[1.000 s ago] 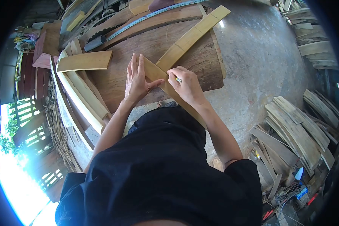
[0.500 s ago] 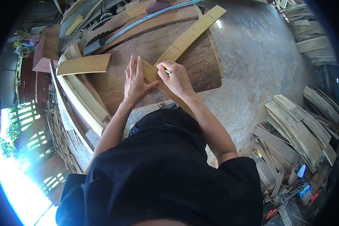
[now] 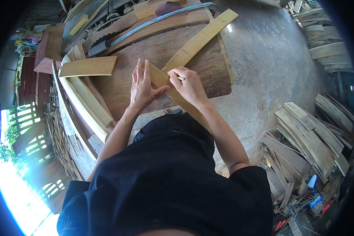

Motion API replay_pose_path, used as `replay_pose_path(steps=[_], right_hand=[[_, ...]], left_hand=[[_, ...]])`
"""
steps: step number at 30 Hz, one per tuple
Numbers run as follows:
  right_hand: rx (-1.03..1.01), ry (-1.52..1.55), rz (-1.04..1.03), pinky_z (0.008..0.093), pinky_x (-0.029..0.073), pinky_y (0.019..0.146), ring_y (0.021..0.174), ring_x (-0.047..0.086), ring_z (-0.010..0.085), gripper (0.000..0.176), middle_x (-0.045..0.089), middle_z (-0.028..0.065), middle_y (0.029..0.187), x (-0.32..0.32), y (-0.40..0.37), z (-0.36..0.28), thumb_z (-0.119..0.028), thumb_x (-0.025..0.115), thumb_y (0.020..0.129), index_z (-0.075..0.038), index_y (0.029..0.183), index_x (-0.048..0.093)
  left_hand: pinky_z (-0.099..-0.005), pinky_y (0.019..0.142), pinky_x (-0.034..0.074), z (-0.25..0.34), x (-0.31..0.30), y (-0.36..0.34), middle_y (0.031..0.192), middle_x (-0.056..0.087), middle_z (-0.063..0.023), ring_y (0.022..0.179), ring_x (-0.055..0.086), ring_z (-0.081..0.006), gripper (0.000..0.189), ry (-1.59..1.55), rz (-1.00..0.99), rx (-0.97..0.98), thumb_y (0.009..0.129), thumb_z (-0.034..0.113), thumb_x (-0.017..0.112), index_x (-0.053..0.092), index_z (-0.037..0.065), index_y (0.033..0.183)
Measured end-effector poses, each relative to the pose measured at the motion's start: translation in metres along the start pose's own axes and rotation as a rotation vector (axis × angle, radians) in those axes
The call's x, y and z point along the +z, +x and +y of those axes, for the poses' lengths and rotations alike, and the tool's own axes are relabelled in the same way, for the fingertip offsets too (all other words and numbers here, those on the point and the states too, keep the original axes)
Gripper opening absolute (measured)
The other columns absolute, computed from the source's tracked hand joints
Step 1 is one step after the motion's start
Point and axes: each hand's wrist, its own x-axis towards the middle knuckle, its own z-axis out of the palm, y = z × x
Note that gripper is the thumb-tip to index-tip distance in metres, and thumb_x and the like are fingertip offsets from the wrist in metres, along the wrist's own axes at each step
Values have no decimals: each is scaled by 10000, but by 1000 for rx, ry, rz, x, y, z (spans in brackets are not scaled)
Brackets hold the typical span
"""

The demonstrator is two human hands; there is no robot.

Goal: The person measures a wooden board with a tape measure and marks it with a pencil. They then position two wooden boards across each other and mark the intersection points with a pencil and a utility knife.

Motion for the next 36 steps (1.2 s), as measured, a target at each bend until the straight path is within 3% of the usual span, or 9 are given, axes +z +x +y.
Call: replay_pose_path(steps=[2,9,12,15,19,22,25,31,36], right_hand=[[-51,70,63,405,556,768,853,710,350,186,726,177,971,13,9,3,-148,618,989,2,1008,724],[-69,79,66,396,555,783,862,713,342,180,727,178,967,11,6,5,-136,616,986,1,1013,731],[-8,-10,-16,346,543,762,866,723,238,202,739,144,974,-11,-9,2,-135,600,1022,11,1057,735],[69,-21,-64,387,552,758,855,724,314,194,738,178,983,-19,-8,-1,-139,621,984,11,1025,737],[157,41,-24,351,551,764,871,728,250,213,748,153,981,-8,3,-10,-148,602,1016,6,1070,739],[-40,38,31,356,553,759,882,733,262,202,747,163,980,9,12,-6,-139,607,1010,5,1070,736],[-59,20,47,423,549,750,850,705,356,159,721,181,915,9,8,-4,-135,632,970,-8,993,725],[33,-122,-77,410,547,726,792,706,345,182,718,174,878,-20,-10,1,-150,626,970,-7,939,735],[73,162,109,407,555,749,815,714,354,230,725,191,911,2,6,-15,-169,601,1000,18,950,724]], left_hand=[[-507,1217,303,-1,1,1,1630,203,-312,1494,246,-468,1271,-3,-11,-3,697,664,834,271,-65,1573],[-513,1208,316,-2,1,0,1627,215,-310,1483,266,-470,1271,19,10,-1,695,676,829,278,-57,1574],[-512,1209,313,0,1,0,1628,215,-308,1483,267,-467,1274,7,19,-1,695,689,820,278,-56,1575],[-512,1209,311,0,2,-1,1627,217,-309,1482,268,-467,1278,11,21,2,694,704,810,280,-56,1574],[-517,1208,310,-3,3,-1,1623,223,-313,1479,274,-469,1281,22,35,19,693,715,802,284,-61,1571],[-518,1211,303,-4,3,0,1622,225,-314,1478,275,-469,1283,19,13,13,693,718,800,284,-65,1569],[-516,1214,297,-4,3,0,1622,226,-315,1478,275,-470,1284,20,26,21,694,721,799,283,-66,1568],[-517,1216,292,-1,1,0,1625,223,-313,1483,268,-470,1274,12,26,11,701,716,800,283,-58,1572],[-517,1216,295,0,1,0,1628,221,-310,1486,265,-468,1271,17,4,-3,700,705,807,284,-59,1571]])
